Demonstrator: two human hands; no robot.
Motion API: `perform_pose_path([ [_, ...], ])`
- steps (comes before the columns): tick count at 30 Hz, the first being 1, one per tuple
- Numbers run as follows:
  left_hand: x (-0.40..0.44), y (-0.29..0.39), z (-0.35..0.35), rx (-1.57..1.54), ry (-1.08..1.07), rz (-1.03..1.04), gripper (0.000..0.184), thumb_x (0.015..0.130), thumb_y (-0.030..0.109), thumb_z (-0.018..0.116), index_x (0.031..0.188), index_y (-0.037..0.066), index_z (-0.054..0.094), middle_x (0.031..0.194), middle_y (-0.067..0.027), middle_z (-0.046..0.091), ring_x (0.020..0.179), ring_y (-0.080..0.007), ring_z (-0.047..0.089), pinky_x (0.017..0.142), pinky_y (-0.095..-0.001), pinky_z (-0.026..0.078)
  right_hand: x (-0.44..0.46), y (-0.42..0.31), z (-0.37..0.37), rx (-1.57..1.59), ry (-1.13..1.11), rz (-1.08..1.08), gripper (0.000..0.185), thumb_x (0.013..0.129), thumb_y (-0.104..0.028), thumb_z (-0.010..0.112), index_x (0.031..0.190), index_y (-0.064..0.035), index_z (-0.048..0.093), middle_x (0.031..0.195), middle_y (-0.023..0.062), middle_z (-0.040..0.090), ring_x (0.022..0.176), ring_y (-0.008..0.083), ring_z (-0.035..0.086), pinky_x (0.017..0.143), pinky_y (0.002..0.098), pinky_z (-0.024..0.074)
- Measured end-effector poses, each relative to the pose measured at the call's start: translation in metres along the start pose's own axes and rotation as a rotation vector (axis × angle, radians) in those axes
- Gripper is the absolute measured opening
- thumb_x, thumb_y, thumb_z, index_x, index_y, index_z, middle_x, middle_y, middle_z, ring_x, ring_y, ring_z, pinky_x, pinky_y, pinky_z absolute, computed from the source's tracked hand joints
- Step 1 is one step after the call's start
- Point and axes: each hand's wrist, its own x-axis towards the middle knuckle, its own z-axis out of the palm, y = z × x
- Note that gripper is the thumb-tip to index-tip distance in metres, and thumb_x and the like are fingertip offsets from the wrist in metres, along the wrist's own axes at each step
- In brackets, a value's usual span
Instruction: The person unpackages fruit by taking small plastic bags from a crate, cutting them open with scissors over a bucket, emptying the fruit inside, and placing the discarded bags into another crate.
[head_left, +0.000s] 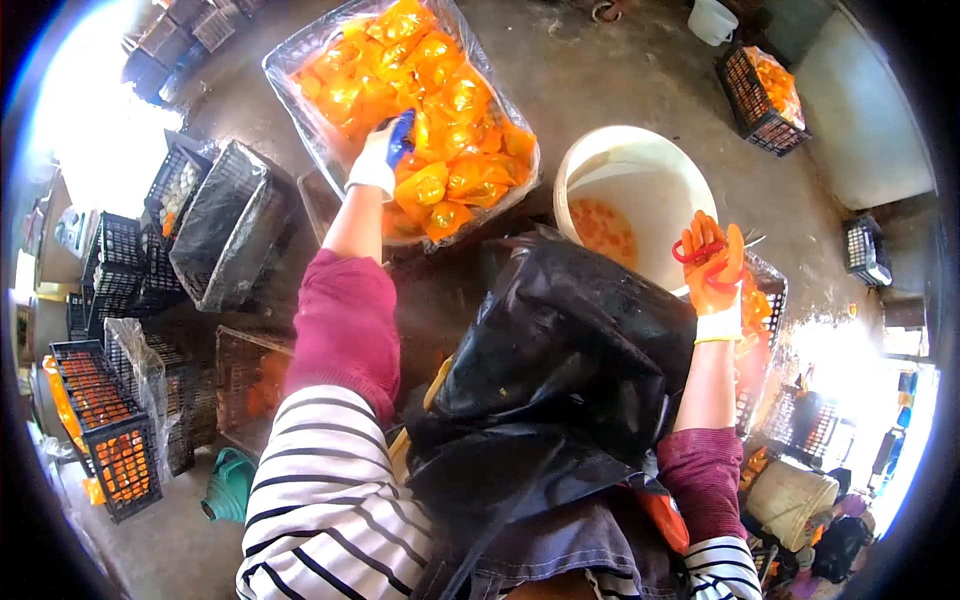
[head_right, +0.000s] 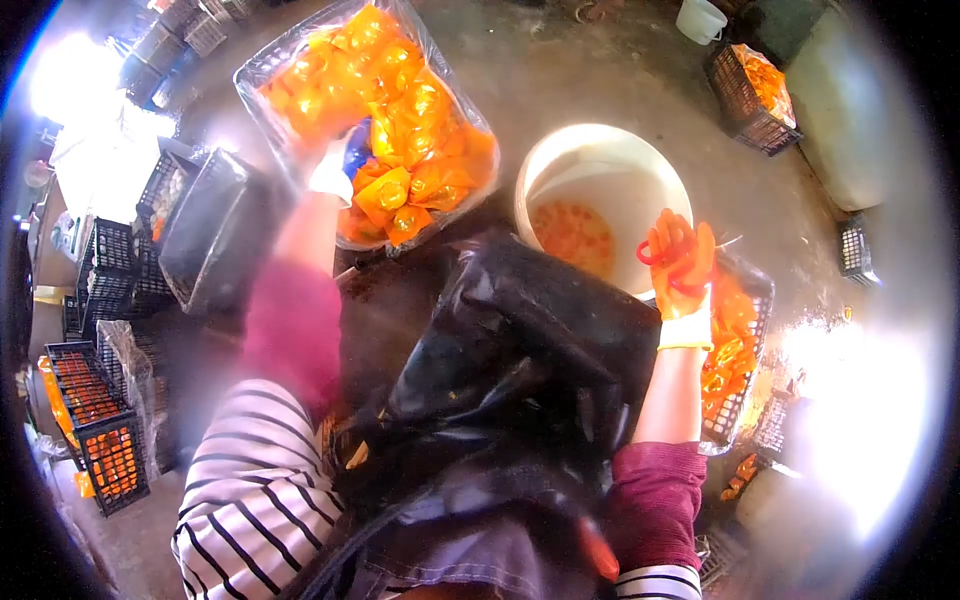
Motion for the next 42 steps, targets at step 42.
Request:
perform_pose_path([
  [42, -0.07, 0.018, 0.043, -0.868, 0.071, -0.005, 0.043, 0.092, 0.03, 0.061, 0.127, 0.006, 0.051, 0.12, -0.0138, 0.061, 0.104, -0.0275, 0.063, 0.087, -0.0409, 0.054, -0.003, 0.011, -0.001, -0.34, 0.017, 0.02, 0.046, 0.092, -0.038, 0.058, 0.115, 0.0011, 0.051, 0.111, 0.0254, 0.061, 0.093, 0.0302, 0.064, 0.082, 0.0373, 0.0523],
])
